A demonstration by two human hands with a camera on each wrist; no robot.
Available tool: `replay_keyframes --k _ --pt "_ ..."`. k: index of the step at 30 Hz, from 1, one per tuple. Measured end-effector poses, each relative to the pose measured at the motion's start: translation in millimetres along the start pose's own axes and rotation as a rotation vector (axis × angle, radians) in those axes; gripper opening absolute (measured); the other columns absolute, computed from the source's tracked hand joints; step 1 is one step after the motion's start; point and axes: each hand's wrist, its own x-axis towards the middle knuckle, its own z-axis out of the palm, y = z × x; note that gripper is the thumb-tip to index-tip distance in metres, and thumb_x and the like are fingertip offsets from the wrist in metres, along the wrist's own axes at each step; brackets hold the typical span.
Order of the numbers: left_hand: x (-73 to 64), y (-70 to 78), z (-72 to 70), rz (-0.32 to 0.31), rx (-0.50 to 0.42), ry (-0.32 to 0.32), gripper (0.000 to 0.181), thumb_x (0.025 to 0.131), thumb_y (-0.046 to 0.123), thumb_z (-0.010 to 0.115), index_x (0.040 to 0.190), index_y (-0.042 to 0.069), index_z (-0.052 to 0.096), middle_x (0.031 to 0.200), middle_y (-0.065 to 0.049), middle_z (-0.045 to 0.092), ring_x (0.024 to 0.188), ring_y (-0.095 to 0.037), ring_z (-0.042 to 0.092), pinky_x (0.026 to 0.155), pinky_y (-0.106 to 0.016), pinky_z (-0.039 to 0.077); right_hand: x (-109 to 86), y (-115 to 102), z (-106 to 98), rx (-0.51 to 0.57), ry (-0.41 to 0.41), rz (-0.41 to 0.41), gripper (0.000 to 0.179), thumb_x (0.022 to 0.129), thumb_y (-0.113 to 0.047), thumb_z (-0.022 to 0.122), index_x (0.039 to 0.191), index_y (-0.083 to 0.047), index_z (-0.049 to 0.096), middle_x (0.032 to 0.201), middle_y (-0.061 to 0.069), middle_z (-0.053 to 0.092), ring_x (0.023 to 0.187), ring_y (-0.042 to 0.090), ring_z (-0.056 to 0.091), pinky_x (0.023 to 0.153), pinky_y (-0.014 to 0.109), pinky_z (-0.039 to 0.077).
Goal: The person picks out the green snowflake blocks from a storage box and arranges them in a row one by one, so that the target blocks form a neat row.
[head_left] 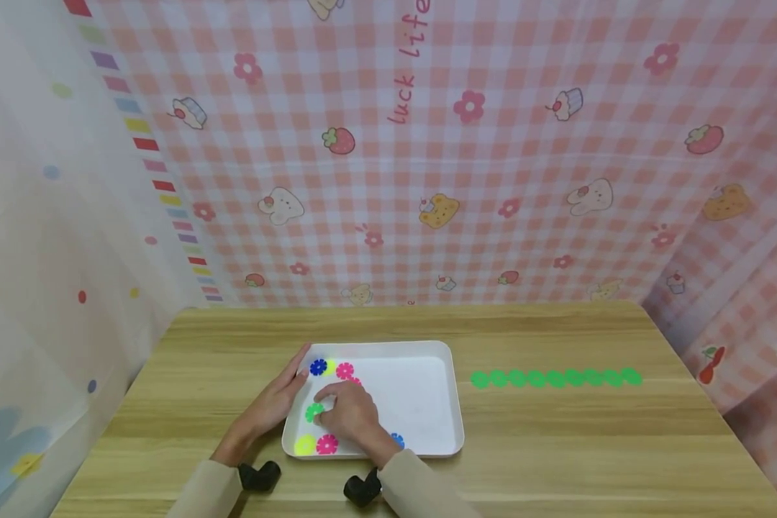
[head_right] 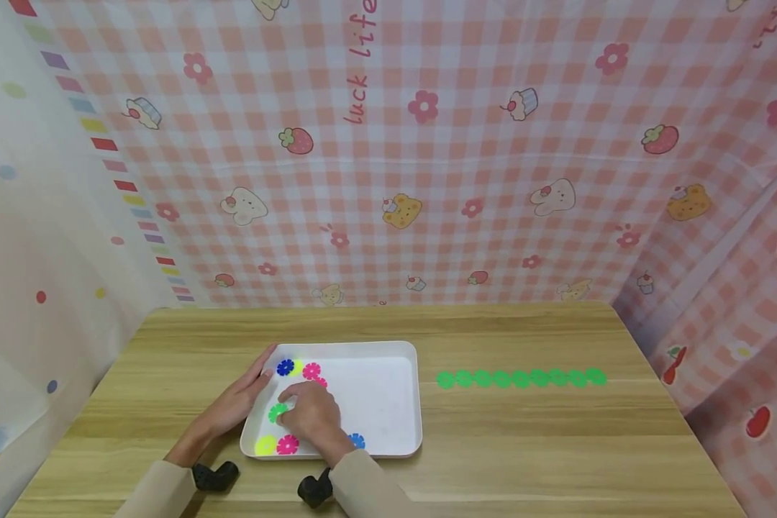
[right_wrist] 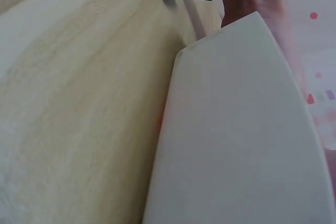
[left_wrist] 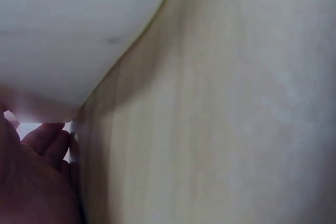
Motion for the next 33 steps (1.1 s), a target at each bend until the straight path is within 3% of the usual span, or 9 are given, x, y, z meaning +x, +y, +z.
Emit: replay_keyframes --k 11,23,33 --pt "-1.6 0.1 0.3 -0.010 -0.011 0.000 0.055 0.109 0.037 0.030 0.160 0.033 0.009 0.168 -0.002 0.005 0.153 -0.030 0.001 0.120 -0.059 0.001 0.4 -1.7 -0.8 -0.027 -0.051 0.019 0.018 0.076 -0.014 0.084 0.088 -0.021 0.072 0.104 0.001 0.068 0.089 0.018 0.058 0.077 0.036 0.049" --pt "-1.6 -3.6 0.3 0.007 -0.017 0.004 0.056 0.109 0.036 0.030 0.161 0.031 0.009 0.168 -0.002 0.004 0.153 -0.030 0.002 0.121 -0.058 0.002 -2.5 -1.8 -0.4 0.000 -0.051 0.011 0.022 0.077 -0.012 0.083 0.088 -0.016 0.065 0.076 -0.002 0.054 0.070 0.015 0.050 0.060 0.028 0.041" --pt "0.2 -5.1 -0.8 0.045 -0.022 0.018 0.056 0.109 0.035 0.033 0.161 0.027 0.011 0.167 -0.003 0.008 0.153 -0.029 0.006 0.122 -0.056 0.005 -5.2 -0.7 -1.8 0.060 -0.023 -0.027 0.024 0.077 -0.008 0.081 0.088 -0.015 0.061 0.073 -0.004 0.053 0.067 0.013 0.049 0.058 0.025 0.039"
